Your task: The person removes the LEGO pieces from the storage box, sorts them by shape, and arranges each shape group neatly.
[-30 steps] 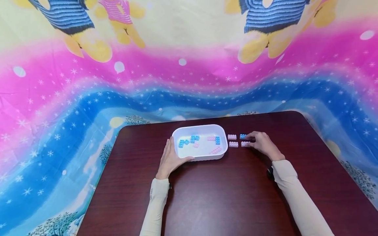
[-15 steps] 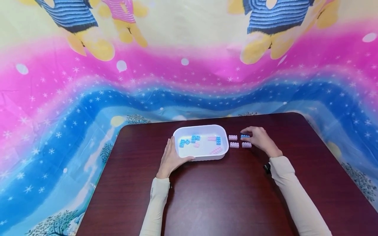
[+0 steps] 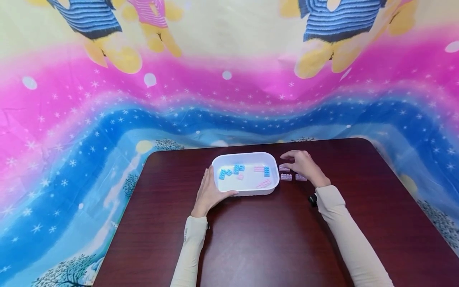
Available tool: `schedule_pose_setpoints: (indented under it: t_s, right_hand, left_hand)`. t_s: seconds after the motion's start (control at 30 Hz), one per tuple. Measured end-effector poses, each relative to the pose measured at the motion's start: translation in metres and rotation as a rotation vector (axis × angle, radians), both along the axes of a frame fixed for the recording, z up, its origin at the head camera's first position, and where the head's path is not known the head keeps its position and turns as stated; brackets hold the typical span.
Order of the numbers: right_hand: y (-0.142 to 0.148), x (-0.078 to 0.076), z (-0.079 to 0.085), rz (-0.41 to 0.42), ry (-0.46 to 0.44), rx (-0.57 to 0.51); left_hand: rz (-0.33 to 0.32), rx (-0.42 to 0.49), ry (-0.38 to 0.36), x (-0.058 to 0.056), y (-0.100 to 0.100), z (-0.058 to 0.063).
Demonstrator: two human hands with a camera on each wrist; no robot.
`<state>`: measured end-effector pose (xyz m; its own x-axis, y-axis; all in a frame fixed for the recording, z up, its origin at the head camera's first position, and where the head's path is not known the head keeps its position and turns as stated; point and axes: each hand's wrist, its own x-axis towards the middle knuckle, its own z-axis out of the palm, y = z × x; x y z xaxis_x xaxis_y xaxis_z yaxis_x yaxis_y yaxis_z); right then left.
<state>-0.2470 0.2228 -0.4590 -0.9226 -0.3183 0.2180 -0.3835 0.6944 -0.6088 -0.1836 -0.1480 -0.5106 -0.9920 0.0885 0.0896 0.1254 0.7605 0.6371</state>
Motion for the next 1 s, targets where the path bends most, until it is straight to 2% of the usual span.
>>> schedule_pose_setpoints:
  t_s: [0.37,0.73,1.0]
  right_hand:
    - [-0.029,-0.007,0.001,0.028,-0.044,-0.021]
    - [-0.048,-0.013,-0.007,0.056,-0.062,0.001]
    - [-0.061,-0.023,-0.01,0.087,-0.062,0.033]
  left_hand:
    - [0.002,-0.006,0.002,0.0,-0.001,-0.001]
    - [-0.009,-0.004,-0.011,0.001,0.0,-0.004]
    - [-0.008,-0.007,-0.008,0.0,-0.002,0.0]
